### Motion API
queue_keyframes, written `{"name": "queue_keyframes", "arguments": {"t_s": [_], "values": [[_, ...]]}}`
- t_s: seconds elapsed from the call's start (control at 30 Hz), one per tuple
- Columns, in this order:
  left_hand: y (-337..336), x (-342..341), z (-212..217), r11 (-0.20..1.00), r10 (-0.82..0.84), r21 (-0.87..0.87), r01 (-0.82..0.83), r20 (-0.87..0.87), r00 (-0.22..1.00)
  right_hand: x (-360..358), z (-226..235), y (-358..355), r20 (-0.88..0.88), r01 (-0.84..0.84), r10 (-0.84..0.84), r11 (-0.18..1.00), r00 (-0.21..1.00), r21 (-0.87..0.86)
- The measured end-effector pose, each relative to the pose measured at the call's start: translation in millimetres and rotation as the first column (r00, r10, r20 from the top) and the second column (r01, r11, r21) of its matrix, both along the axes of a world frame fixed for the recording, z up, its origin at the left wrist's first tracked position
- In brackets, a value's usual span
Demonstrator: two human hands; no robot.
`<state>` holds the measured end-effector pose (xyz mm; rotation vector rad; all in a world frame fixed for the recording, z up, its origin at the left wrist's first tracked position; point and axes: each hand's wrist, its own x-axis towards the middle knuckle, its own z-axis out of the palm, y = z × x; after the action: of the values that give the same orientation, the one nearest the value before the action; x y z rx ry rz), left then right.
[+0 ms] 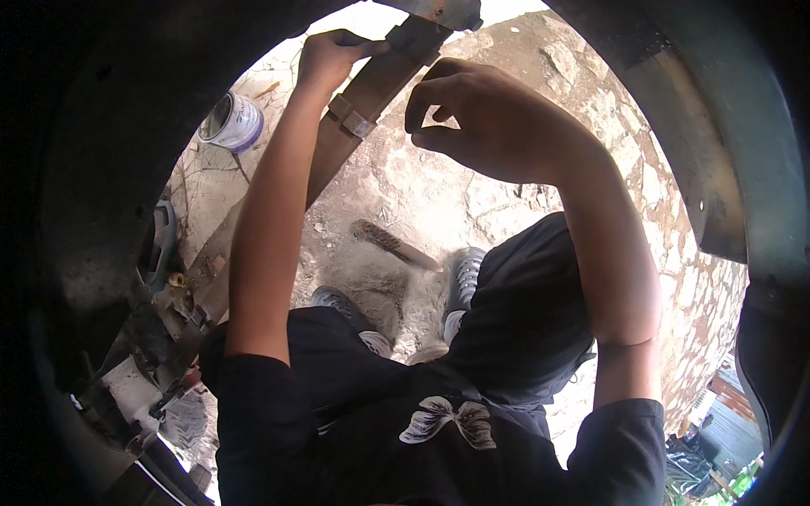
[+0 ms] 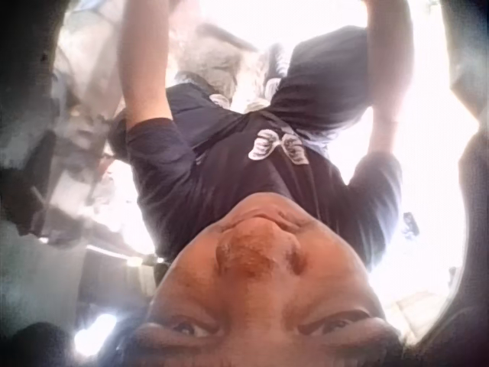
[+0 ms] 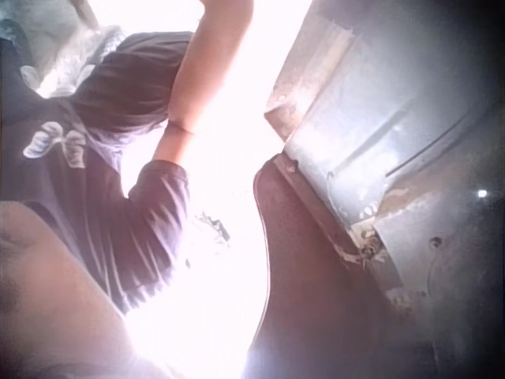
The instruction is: The person sits on the ground and assembles a metal frame by hand. They repeatedly insert and tighten small metal fasteners into a long metal beam, adjusting the frame as needed.
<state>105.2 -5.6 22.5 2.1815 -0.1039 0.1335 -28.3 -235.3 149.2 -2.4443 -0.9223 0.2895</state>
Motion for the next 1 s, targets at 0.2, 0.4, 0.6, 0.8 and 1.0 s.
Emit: {"name": "queue_keyframes", "arguments": {"t_s": [0.2, 0.4, 0.6, 0.8, 1.0], "values": [[23.8, -38.5, 0.4, 0.999, -0.03, 0.032, 0.036, -0.17, 0.985, -4.6, -9.4, -11.8, -0.023, 0.064, -0.067, 0.99, 0.997, -0.127], [18.9, -58.1, 3.0, 0.992, 0.092, 0.087, -0.093, 0.008, 0.996, -1.5, 1.5, -13.3, -0.101, 0.054, -0.07, 0.987, 0.992, -0.152], [-4.6, -12.9, 7.0, 0.994, 0.052, 0.095, -0.059, 0.076, 0.996, -4.6, 1.8, -7.6, -0.118, 0.023, -0.033, 0.996, 0.992, -0.084], [11.3, -30.7, -1.0, 0.994, -0.001, 0.111, -0.006, 0.067, 0.998, -7.0, -8.4, -11.8, -0.113, -0.011, -0.005, 0.99, 0.994, -0.139], [11.0, -63.9, 9.3, 0.991, 0.127, 0.054, -0.124, -0.061, 0.99, 5.8, 0.0, -19.9, -0.148, -0.023, 0.009, 0.995, 0.989, -0.093]]}}
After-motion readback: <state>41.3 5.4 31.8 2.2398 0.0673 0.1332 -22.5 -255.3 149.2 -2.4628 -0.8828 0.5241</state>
